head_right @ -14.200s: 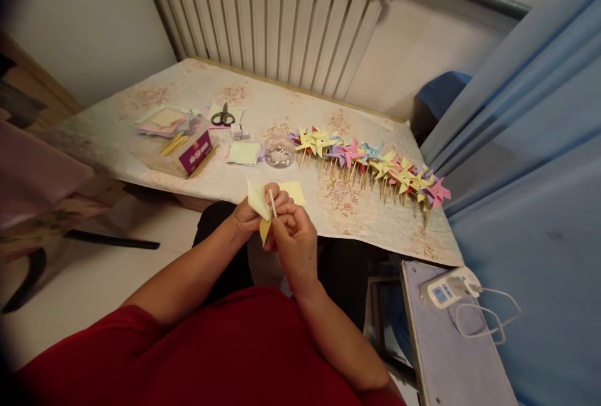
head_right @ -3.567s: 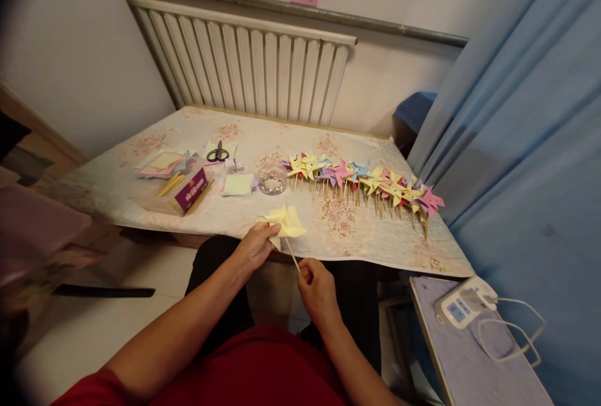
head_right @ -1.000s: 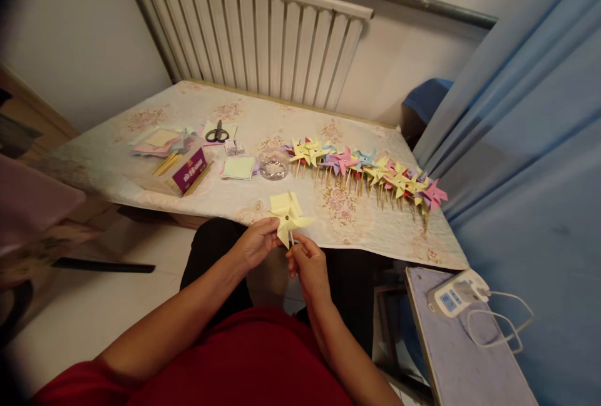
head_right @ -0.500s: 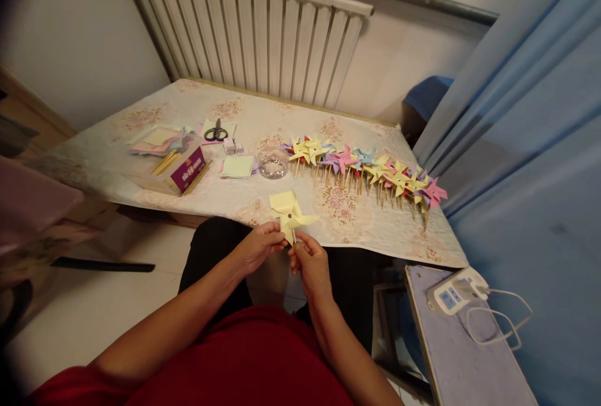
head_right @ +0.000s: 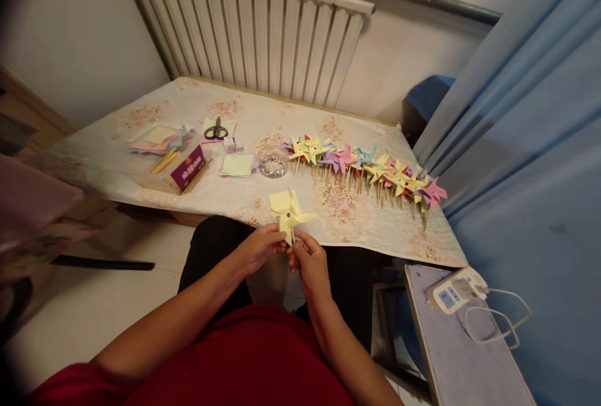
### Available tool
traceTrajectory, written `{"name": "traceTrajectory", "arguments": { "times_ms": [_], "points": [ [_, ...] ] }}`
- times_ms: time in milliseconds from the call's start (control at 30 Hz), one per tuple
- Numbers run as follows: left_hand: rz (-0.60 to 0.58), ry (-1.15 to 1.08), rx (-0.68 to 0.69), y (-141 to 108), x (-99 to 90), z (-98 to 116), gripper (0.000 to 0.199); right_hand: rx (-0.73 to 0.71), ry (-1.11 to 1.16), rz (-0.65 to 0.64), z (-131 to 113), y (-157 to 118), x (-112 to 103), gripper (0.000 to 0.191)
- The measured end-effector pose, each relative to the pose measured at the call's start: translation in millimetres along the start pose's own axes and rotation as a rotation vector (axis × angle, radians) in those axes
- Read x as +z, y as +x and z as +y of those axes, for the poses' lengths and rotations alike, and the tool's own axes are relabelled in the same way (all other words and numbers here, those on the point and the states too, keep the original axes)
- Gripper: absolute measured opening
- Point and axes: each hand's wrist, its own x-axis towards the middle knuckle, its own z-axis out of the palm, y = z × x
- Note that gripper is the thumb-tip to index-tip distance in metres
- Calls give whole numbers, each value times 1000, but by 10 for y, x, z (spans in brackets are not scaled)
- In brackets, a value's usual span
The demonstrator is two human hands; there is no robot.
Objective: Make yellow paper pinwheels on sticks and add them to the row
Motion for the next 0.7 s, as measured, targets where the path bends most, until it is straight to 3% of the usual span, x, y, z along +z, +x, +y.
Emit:
{"name": "traceTrajectory", "arguments": {
  "times_ms": [133,400,700],
  "points": [
    [-76,12,17,-15,28,7,24,-11,21,-12,-1,-9,23,43],
    [-119,-29,23,-20,25,-45,24,-11,59,-14,-8,-20,55,42],
    [107,-19,7,9,-140,-51,38,-28,53,27,44,20,-22,45]
  ]
}}
